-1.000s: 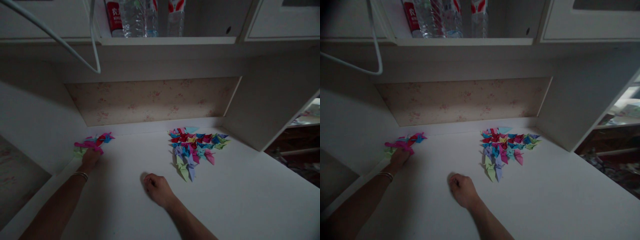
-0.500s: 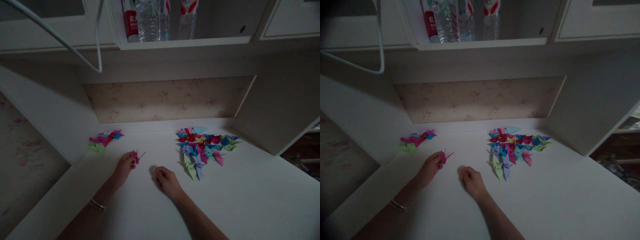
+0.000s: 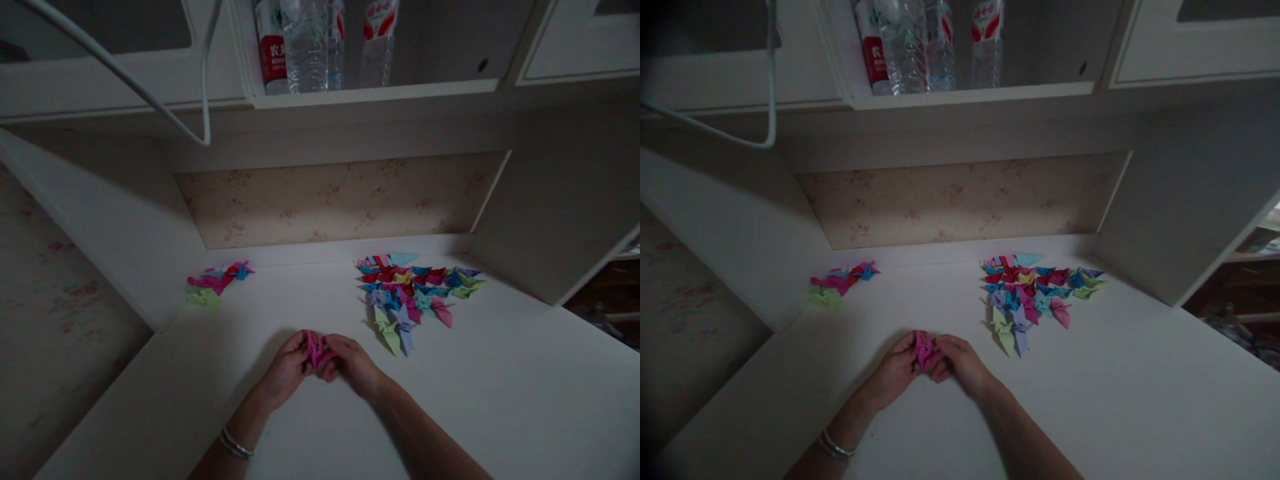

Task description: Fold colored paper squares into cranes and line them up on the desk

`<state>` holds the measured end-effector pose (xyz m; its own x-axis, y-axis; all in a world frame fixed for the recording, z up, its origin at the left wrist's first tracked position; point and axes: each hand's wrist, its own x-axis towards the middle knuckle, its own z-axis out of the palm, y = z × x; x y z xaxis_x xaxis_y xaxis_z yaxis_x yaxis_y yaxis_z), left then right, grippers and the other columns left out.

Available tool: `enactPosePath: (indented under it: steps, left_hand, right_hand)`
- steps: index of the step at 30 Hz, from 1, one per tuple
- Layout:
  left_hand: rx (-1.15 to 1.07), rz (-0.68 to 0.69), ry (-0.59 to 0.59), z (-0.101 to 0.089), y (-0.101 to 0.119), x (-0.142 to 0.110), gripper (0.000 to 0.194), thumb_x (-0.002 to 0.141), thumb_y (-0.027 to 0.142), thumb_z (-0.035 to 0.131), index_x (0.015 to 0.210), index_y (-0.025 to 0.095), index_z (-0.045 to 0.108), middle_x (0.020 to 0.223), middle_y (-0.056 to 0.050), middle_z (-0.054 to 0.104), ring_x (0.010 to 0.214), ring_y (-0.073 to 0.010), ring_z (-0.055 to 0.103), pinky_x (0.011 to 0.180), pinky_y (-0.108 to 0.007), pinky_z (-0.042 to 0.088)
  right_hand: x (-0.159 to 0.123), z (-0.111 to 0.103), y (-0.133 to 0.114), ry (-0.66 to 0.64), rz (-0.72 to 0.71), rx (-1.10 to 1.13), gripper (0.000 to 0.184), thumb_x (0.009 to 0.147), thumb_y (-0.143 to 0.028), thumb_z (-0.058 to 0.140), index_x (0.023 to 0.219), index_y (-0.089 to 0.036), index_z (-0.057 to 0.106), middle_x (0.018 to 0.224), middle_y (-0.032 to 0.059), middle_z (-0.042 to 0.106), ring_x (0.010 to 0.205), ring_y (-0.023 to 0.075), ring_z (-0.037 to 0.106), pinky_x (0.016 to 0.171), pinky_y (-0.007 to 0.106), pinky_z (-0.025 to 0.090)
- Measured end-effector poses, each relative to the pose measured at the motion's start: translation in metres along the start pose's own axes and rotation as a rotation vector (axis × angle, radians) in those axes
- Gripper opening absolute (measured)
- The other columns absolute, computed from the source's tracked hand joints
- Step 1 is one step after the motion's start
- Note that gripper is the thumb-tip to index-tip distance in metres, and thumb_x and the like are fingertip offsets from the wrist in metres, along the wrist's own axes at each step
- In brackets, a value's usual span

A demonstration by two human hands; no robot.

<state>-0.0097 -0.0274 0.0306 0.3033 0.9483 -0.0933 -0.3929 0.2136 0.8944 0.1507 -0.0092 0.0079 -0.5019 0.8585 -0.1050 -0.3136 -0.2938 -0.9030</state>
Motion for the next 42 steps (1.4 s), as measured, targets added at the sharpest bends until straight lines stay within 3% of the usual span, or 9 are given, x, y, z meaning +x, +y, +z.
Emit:
enactPosePath:
  steps: [7, 11, 15, 19, 23, 29, 36, 42]
  left_hand:
    - [0.002, -0.033, 0.091, -0.002, -0.006, 0.000, 0.017, 0.068, 0.015, 0.062, 0.084, 0.018, 0.058, 0.067, 0.003, 0.051, 0.055, -0.0081, 0.044, 0.050, -0.020, 0.029]
    - [-0.060, 0.025, 0.119, 0.000, -0.004, 0.003, 0.019, 0.064, 0.014, 0.065, 0.082, 0.016, 0.059, 0.067, 0.002, 0.054, 0.058, -0.0100, 0.049, 0.054, -0.021, 0.036]
    - [-0.103, 0.044, 0.080, 0.000, -0.003, 0.002, 0.016, 0.065, 0.012, 0.064, 0.081, 0.016, 0.060, 0.070, 0.001, 0.058, 0.062, -0.0118, 0.053, 0.059, -0.023, 0.039]
    - [-0.097, 0.018, -0.001, -0.001, -0.003, 0.001, 0.009, 0.067, 0.011, 0.064, 0.075, 0.015, 0.061, 0.067, 0.000, 0.055, 0.060, -0.0112, 0.051, 0.057, -0.023, 0.037]
    - [-0.082, -0.008, -0.009, 0.000, -0.003, 0.001, 0.013, 0.070, 0.018, 0.068, 0.081, 0.014, 0.064, 0.069, 0.000, 0.056, 0.059, -0.0102, 0.050, 0.056, -0.023, 0.035]
    - [-0.011, 0.092, 0.162, -0.003, -0.006, 0.006, 0.040, 0.082, 0.049, 0.060, 0.108, 0.018, 0.059, 0.087, -0.003, 0.059, 0.061, -0.0101, 0.051, 0.050, -0.022, 0.034]
    - [0.202, 0.141, 0.129, -0.003, -0.008, 0.003, 0.040, 0.078, 0.041, 0.067, 0.111, 0.018, 0.060, 0.095, -0.004, 0.059, 0.058, -0.0076, 0.050, 0.049, -0.021, 0.037]
    - [0.201, 0.114, 0.075, -0.004, -0.008, 0.004, 0.034, 0.081, 0.043, 0.064, 0.096, 0.013, 0.065, 0.079, -0.005, 0.061, 0.065, -0.0140, 0.056, 0.052, -0.023, 0.046]
  right_hand:
    - [-0.010, 0.002, -0.005, -0.047, -0.014, -0.030, 0.030, 0.076, -0.039, 0.071, 0.091, -0.014, 0.064, 0.071, 0.0026, 0.065, 0.057, 0.0116, 0.059, 0.053, 0.024, 0.048]
    - [-0.008, 0.002, 0.002, -0.026, -0.058, -0.016, 0.037, 0.072, -0.037, 0.076, 0.100, -0.020, 0.060, 0.069, -0.0007, 0.063, 0.055, 0.0119, 0.059, 0.049, 0.022, 0.047]
    - [-0.007, 0.002, 0.008, -0.034, -0.098, -0.067, 0.033, 0.076, -0.039, 0.073, 0.101, -0.020, 0.061, 0.072, -0.0009, 0.062, 0.056, 0.0107, 0.058, 0.050, 0.022, 0.046]
    - [-0.008, 0.004, 0.007, -0.055, -0.180, -0.166, 0.026, 0.077, -0.039, 0.071, 0.089, -0.016, 0.066, 0.074, 0.0006, 0.061, 0.057, 0.0082, 0.052, 0.051, 0.021, 0.043]
    - [-0.008, 0.006, 0.003, -0.053, -0.207, -0.188, 0.027, 0.081, -0.042, 0.066, 0.082, -0.015, 0.067, 0.070, 0.0020, 0.061, 0.057, 0.0087, 0.051, 0.051, 0.021, 0.041]
    - [-0.005, 0.003, 0.006, 0.090, -0.180, -0.110, 0.029, 0.081, -0.046, 0.066, 0.086, -0.018, 0.065, 0.067, 0.0014, 0.063, 0.057, 0.0114, 0.056, 0.050, 0.022, 0.041]
    - [-0.006, 0.004, 0.003, 0.201, -0.193, -0.091, 0.035, 0.078, -0.050, 0.067, 0.091, -0.018, 0.064, 0.058, -0.0016, 0.058, 0.049, 0.0091, 0.051, 0.047, 0.020, 0.035]
    - [-0.005, 0.006, 0.005, 0.167, -0.233, -0.127, 0.037, 0.080, -0.052, 0.064, 0.098, -0.019, 0.063, 0.064, -0.0005, 0.060, 0.050, 0.0081, 0.047, 0.046, 0.021, 0.032]
